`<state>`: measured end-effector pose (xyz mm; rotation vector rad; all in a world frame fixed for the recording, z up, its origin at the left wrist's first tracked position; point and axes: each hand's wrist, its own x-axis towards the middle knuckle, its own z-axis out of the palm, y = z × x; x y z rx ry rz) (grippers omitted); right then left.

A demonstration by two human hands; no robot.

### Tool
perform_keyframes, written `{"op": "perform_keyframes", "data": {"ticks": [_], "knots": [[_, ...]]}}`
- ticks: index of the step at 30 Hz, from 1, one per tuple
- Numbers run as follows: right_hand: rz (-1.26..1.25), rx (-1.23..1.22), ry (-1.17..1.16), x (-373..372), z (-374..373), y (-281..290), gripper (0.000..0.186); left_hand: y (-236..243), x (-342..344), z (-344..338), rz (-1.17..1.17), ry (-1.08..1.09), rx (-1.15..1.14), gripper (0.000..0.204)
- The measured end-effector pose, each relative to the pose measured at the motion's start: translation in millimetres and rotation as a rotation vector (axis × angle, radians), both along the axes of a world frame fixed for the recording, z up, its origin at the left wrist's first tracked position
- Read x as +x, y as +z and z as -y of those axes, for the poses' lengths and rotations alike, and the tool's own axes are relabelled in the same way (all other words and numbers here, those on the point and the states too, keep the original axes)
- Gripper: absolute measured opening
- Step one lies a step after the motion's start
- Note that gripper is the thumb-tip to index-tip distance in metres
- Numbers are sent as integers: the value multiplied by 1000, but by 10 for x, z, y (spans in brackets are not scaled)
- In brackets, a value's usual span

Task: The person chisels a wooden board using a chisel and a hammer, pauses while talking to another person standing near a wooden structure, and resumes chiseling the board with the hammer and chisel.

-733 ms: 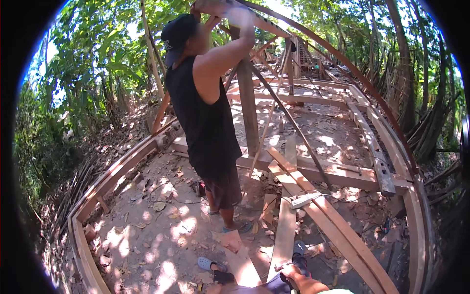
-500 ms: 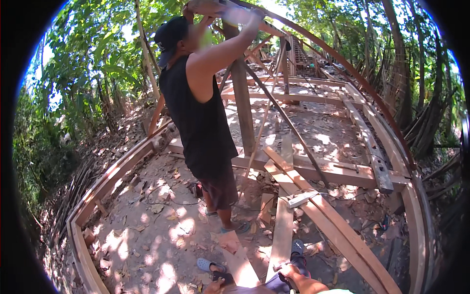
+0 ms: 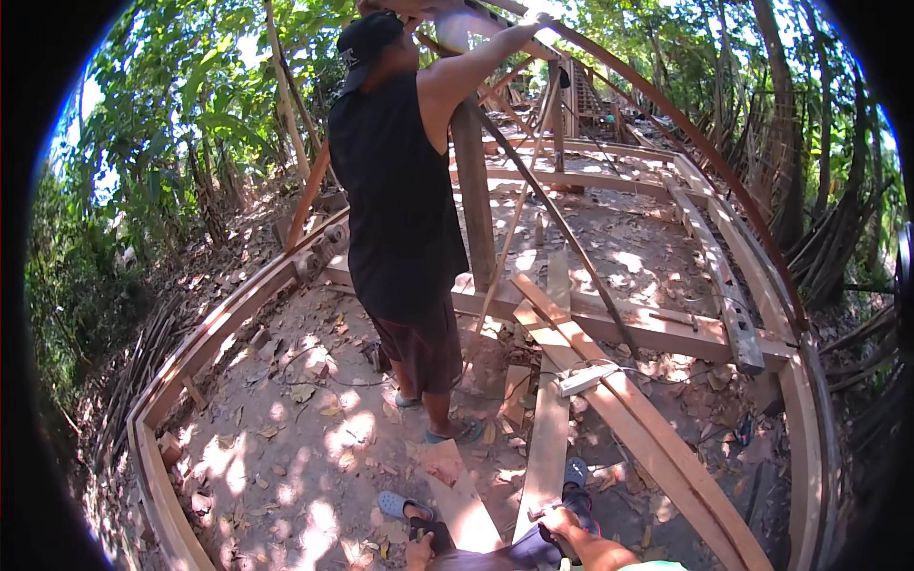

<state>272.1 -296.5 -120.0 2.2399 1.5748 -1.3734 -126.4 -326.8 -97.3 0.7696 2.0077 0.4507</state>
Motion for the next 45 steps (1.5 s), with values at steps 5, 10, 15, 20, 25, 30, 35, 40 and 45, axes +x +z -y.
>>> {"op": "perform_keyframes", "data": {"ticks": [5, 10, 15, 20, 25, 30, 35, 40, 45], "knots": [[-7, -2, -4, -29, -23, 35, 42, -24, 32, 40, 103, 168, 121, 50], [-2, 4, -12, -7, 39, 72, 42, -29, 22, 35, 31, 81, 116, 53], [5, 17, -7, 11, 85, 152, 42, -47, -18, 49, 53, 92, 110, 58], [15, 22, -9, -3, 166, 323, 42, 3, 6, 77, 42, 102, 135, 57], [48, 41, 20, -1, 108, 245, 44, 45, 23, 32, 16, 40, 23, 56], [-44, -31, -116, -87, 90, 364, 45, 131, -14, 82, -9, 83, 92, 54], [-86, 3, -236, 316, 90, -393, 42, 105, 216, -161, 69, 36, 172, 54], [-39, 48, -36, 38, 175, -84, 42, 15, -33, 89, -31, 88, 125, 56], [1, 260, 84, 204, 167, -101, 42, 70, 136, -73, -31, 33, 141, 56]]}}
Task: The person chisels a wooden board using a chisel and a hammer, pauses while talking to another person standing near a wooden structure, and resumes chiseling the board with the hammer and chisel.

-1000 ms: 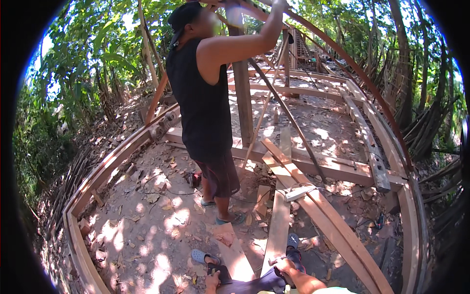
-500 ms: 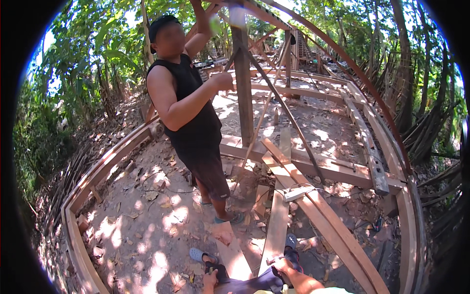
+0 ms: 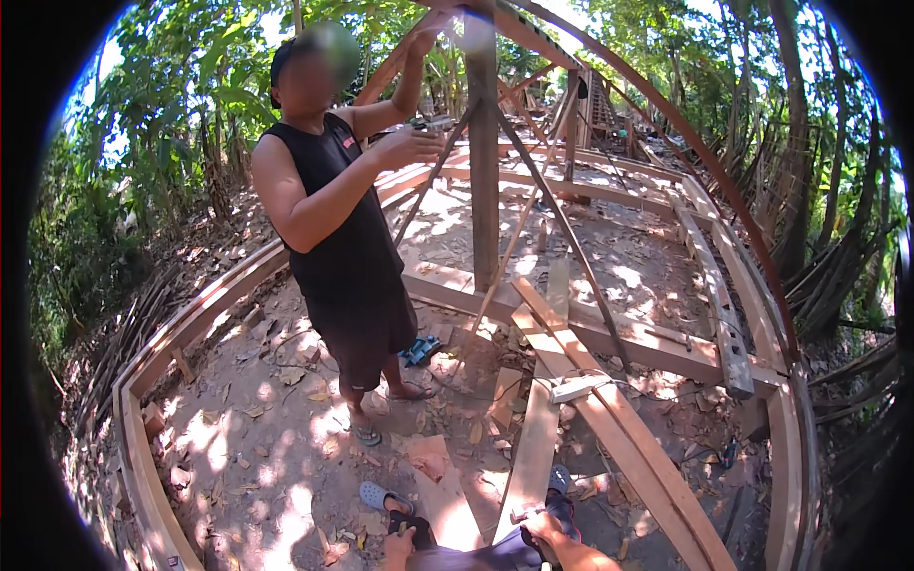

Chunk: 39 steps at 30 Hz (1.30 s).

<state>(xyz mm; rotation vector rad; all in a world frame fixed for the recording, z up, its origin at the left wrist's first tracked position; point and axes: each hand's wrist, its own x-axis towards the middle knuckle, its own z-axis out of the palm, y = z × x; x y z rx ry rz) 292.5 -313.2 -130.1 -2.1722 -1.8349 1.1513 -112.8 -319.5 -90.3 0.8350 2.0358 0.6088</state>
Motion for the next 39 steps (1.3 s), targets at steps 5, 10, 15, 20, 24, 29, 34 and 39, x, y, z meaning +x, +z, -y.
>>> {"op": "perform_keyframes", "data": {"ticks": [5, 10, 15, 20, 24, 29, 34, 39], "knots": [[13, -198, -76, -47, 105, 312, 33, -137, -121, 89, 29, 33, -74, 61], [-17, -199, -121, -262, 91, 898, 24, -387, -269, 126, -72, 8, -80, 64], [7, -221, -128, -126, 70, 569, 24, -337, -201, 51, 28, 28, -79, 64], [14, -224, -83, -177, 13, 275, 28, -352, -255, 120, 40, 45, -26, 61], [27, -207, -75, -107, 25, 187, 32, -347, -205, 91, 37, 35, -29, 60], [30, -193, -55, -130, -1, 164, 37, -285, -174, 105, 49, 28, -23, 58], [47, -153, 39, -296, -44, 161, 42, -159, -256, 253, 37, 89, 17, 56], [2, -137, -80, -225, -14, 128, 42, -148, -178, 130, 42, 40, -29, 53]]}}
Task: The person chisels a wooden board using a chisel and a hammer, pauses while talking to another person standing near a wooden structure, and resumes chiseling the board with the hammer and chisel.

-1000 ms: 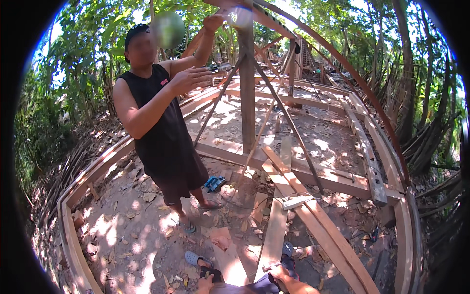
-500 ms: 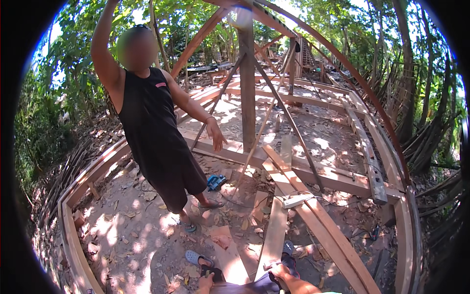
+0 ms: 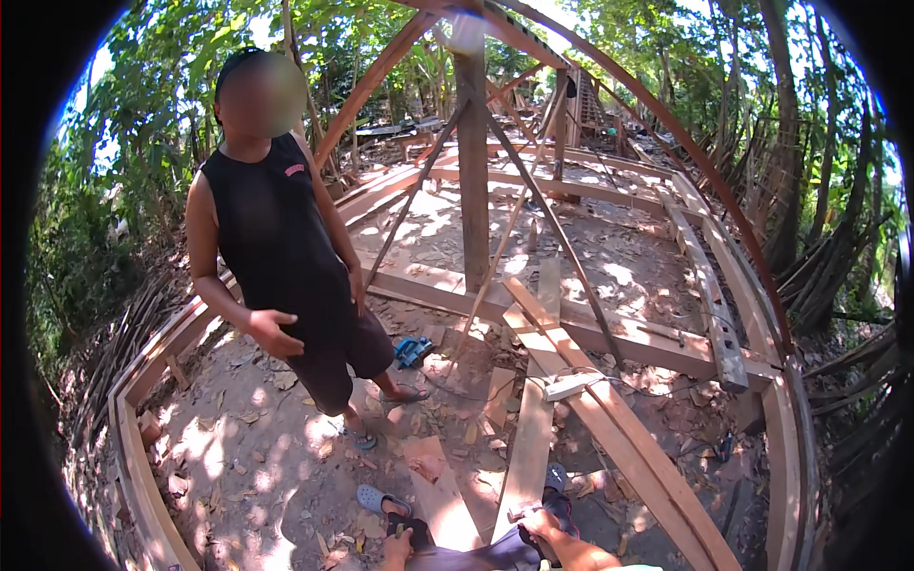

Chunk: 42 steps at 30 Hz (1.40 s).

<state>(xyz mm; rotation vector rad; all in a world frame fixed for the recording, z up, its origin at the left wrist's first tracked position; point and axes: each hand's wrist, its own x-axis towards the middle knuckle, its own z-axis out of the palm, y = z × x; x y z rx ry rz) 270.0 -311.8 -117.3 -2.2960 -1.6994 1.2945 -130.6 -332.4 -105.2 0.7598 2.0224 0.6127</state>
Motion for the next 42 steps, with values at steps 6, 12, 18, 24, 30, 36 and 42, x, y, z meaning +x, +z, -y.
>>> {"op": "perform_keyframes", "data": {"ticks": [6, 12, 18, 24, 30, 36, 42], "knots": [[-7, -75, -41, 3, -35, 241, 38, 197, 118, 40, -6, 60, 14, 52], [-4, -86, 10, 39, -88, -4, 38, 132, 1, 37, 46, 20, -24, 50], [10, -156, 2, -71, -131, 272, 42, 134, -76, -36, 156, 88, 9, 50], [23, -173, -11, -166, -141, 343, 46, 146, -157, 25, 169, 117, 15, 53], [53, -7, -13, -9, -91, 118, 42, 96, -45, -109, 131, 130, 35, 53], [-18, -82, 16, -88, -123, 431, 48, -105, -154, -134, 220, 140, -2, 55], [-19, -143, -124, -89, -132, 433, 46, -167, -155, -83, 272, 189, 7, 52]]}}
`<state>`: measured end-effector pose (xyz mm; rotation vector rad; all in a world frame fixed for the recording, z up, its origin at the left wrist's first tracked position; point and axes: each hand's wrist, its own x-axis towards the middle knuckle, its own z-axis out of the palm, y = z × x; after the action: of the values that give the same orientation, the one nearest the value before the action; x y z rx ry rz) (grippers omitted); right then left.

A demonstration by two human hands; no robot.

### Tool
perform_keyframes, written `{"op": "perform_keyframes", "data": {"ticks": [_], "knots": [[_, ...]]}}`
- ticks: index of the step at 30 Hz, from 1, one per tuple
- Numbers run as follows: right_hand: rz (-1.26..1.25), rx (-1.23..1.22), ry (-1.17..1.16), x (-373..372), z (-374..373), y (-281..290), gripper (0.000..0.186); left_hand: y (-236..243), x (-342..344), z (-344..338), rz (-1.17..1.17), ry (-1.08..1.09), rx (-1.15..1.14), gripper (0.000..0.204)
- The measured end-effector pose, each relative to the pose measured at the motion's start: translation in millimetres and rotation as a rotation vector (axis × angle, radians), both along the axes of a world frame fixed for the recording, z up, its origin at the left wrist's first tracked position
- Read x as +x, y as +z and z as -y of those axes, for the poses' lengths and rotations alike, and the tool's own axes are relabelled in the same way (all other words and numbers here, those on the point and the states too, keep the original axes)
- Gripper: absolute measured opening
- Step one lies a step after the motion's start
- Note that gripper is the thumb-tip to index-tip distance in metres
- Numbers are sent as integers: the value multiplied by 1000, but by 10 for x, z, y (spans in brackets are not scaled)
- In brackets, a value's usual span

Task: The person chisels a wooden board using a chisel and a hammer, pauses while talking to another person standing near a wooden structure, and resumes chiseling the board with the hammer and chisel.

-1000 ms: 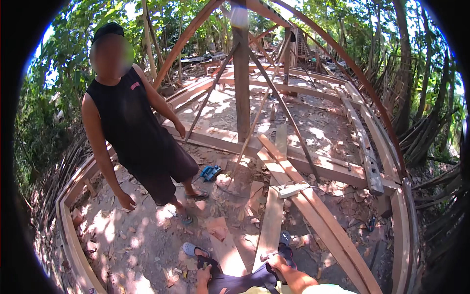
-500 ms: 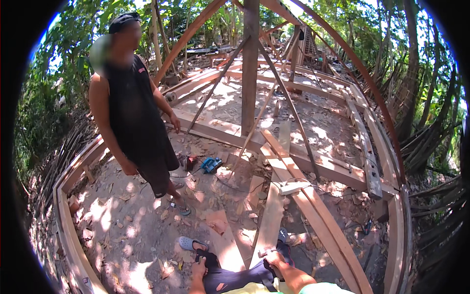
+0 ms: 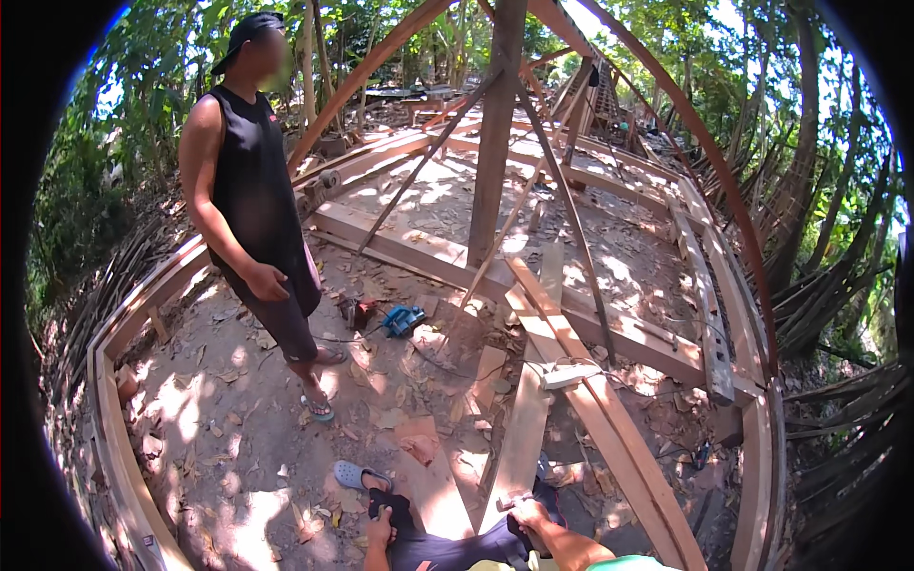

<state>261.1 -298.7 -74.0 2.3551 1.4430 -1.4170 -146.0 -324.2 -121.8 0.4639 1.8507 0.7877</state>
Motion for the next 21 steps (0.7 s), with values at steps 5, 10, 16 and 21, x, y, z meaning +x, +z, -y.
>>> {"op": "perform_keyframes", "data": {"ticks": [5, 10, 16, 21], "knots": [[6, 71, 107, -58, 19, -62, 36, -62, -54, -32, 60, 55, -23, 48], [-93, 101, 179, -250, -30, -228, 36, -58, -287, 183, 29, 92, -77, 48], [-558, 224, -102, 193, 36, -697, 39, -118, -93, -24, 60, 25, -57, 50], [-524, 26, 140, -215, -6, -355, 62, -180, -413, 359, 9, 118, -81, 52]]}}
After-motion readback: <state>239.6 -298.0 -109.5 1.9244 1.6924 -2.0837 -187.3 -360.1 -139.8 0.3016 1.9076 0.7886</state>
